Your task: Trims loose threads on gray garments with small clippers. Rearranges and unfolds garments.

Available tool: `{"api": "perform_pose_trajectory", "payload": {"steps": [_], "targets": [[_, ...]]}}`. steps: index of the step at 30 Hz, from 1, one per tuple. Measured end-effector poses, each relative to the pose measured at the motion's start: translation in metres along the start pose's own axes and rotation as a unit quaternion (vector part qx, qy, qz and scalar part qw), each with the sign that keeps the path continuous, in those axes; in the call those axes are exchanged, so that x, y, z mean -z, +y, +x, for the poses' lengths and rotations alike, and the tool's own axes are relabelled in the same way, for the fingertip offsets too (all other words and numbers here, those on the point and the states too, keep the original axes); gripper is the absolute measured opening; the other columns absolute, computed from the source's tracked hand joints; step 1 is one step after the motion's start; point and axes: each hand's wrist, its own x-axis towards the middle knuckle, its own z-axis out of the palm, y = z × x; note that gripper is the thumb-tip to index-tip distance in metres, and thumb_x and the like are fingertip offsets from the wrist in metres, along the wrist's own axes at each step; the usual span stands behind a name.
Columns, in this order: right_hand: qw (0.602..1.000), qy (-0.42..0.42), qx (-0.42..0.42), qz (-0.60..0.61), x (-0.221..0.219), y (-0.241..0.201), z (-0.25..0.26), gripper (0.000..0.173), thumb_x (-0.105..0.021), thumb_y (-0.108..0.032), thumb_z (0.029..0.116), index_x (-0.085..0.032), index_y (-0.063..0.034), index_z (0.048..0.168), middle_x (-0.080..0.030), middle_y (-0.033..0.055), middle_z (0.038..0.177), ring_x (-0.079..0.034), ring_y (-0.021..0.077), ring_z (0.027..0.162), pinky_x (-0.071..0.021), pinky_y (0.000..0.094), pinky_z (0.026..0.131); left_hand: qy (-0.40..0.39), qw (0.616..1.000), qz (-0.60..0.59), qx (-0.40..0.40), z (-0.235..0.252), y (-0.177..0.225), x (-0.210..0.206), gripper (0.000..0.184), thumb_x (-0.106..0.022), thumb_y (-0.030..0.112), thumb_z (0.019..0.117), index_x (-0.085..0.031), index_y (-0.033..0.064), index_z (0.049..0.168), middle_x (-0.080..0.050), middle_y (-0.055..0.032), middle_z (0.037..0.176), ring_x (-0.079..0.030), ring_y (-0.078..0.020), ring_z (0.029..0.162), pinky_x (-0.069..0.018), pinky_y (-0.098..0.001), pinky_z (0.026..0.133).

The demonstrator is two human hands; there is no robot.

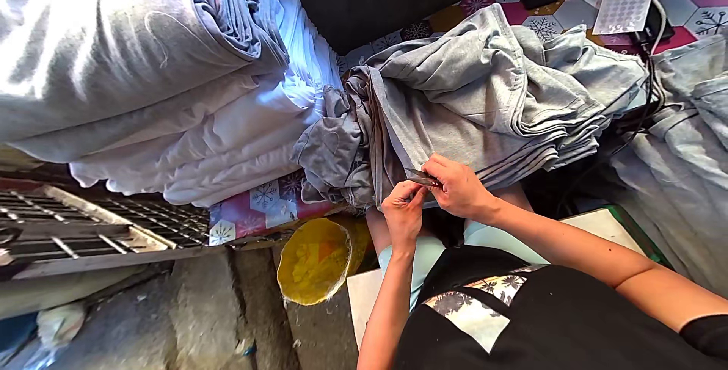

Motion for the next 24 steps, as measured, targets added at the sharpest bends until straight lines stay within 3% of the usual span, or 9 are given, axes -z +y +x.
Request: {"api": "perform_pose_trajectory", "payload": {"steps": [4,7,11,13,15,16,18,20,24], "targets": [[0.967,-0.006,-0.124,0.222,0.001,-0.005,-0.002,0.010,-0.058,-0.010,0.1021,-0.063,-0.0013,0.100,-0.056,0.0039,0.087,-0.052,0.0080,0.067,-0.0464,0.0236,0.062,0.017,0.999,-0.042,0.016,-0.001,-0.002,-0.002,0.008,-0.073,-0.003,0.0876,-0.076,0.0009,0.093,-0.073,-0.0016,0.090,-0.068,-0.0038,0.083,-0.0574,-0.0209,0.079],[0.821,-0.132,-0.278,0.482,0.012,-0.027,-0.020,0.022,-0.037,-0.022,0.1113,-0.053,-0.0108,0.102,-0.050,-0.0060,0.068,-0.044,0.0005,0.051,-0.0396,0.0159,0.050,0.014,1.000,-0.007,0.007,0.000,-0.001,0.002,0.006,-0.068,0.003,0.0928,-0.074,0.0019,0.096,-0.072,0.0016,0.086,-0.065,-0.0006,0.076,-0.0554,-0.0189,0.072],[0.696,-0.398,-0.291,0.522,0.010,-0.029,-0.065,0.023,-0.036,-0.020,0.1106,-0.055,-0.0093,0.105,-0.061,-0.0061,0.083,-0.061,0.0022,0.072,-0.0532,0.0206,0.070,0.016,0.999,0.040,0.004,0.003,0.001,0.005,0.006,-0.065,0.006,0.0976,-0.068,0.0022,0.100,-0.069,0.0033,0.085,-0.062,0.0029,0.075,-0.0530,-0.0156,0.071],[0.717,-0.412,-0.240,0.508,0.007,-0.022,-0.077,0.018,-0.039,-0.014,0.1089,-0.055,-0.0092,0.105,-0.063,-0.0081,0.084,-0.062,-0.0003,0.074,-0.0529,0.0189,0.072,0.024,0.999,0.046,-0.001,0.003,0.001,0.006,0.005,-0.063,0.005,0.0987,-0.066,0.0023,0.102,-0.068,0.0042,0.084,-0.061,0.0042,0.073,-0.0514,-0.0144,0.069],[0.809,-0.313,-0.185,0.461,0.012,-0.016,-0.072,0.018,-0.041,-0.016,0.1085,-0.056,-0.0072,0.110,-0.058,-0.0093,0.076,-0.055,-0.0035,0.060,-0.0480,0.0145,0.056,0.028,0.998,0.055,-0.012,0.004,0.000,0.007,0.006,-0.061,0.006,0.1004,-0.065,0.0028,0.104,-0.066,0.0052,0.082,-0.059,0.0053,0.070,-0.0504,-0.0135,0.067],[0.873,-0.254,-0.141,0.391,0.016,-0.010,-0.062,0.022,-0.043,-0.017,0.1080,-0.060,-0.0033,0.110,-0.054,-0.0086,0.073,-0.048,-0.0046,0.058,-0.0409,0.0135,0.054,0.029,0.998,0.060,-0.015,0.004,0.000,0.008,0.007,-0.060,0.007,0.1013,-0.065,0.0027,0.105,-0.066,0.0052,0.081,-0.059,0.0055,0.070,-0.0501,-0.0133,0.066],[0.964,-0.178,-0.042,0.191,0.027,0.014,-0.039,0.039,-0.043,-0.031,0.1084,-0.068,-0.0006,0.104,-0.057,-0.0005,0.073,-0.050,0.0038,0.063,-0.0436,0.0241,0.060,0.029,0.997,0.073,-0.022,0.004,-0.001,0.009,0.008,-0.059,0.008,0.1022,-0.064,0.0024,0.105,-0.065,0.0050,0.080,-0.058,0.0056,0.069,-0.0492,-0.0128,0.066],[0.988,-0.146,0.029,0.045,0.034,0.036,-0.017,0.049,-0.039,-0.043,0.1075,-0.068,-0.0047,0.097,-0.059,0.0026,0.068,-0.058,0.0137,0.061,-0.0482,0.0362,0.057,0.027,0.996,0.084,-0.029,0.005,0.000,0.009,0.008,-0.059,0.009,0.1025,-0.064,0.0029,0.105,-0.064,0.0054,0.078,-0.056,0.0056,0.066,-0.0482,-0.0127,0.064],[0.982,-0.118,0.114,-0.095,0.037,0.050,0.008,0.043,-0.056,-0.045,0.0997,-0.071,-0.0061,0.089,-0.065,0.0066,0.071,-0.063,0.0223,0.058,-0.0461,0.0427,0.048,0.016,0.993,0.105,-0.045,0.006,0.001,0.011,0.009,-0.059,0.011,0.1027,-0.064,0.0035,0.106,-0.063,0.0059,0.075,-0.054,0.0060,0.062,-0.0461,-0.0123,0.060]]}}
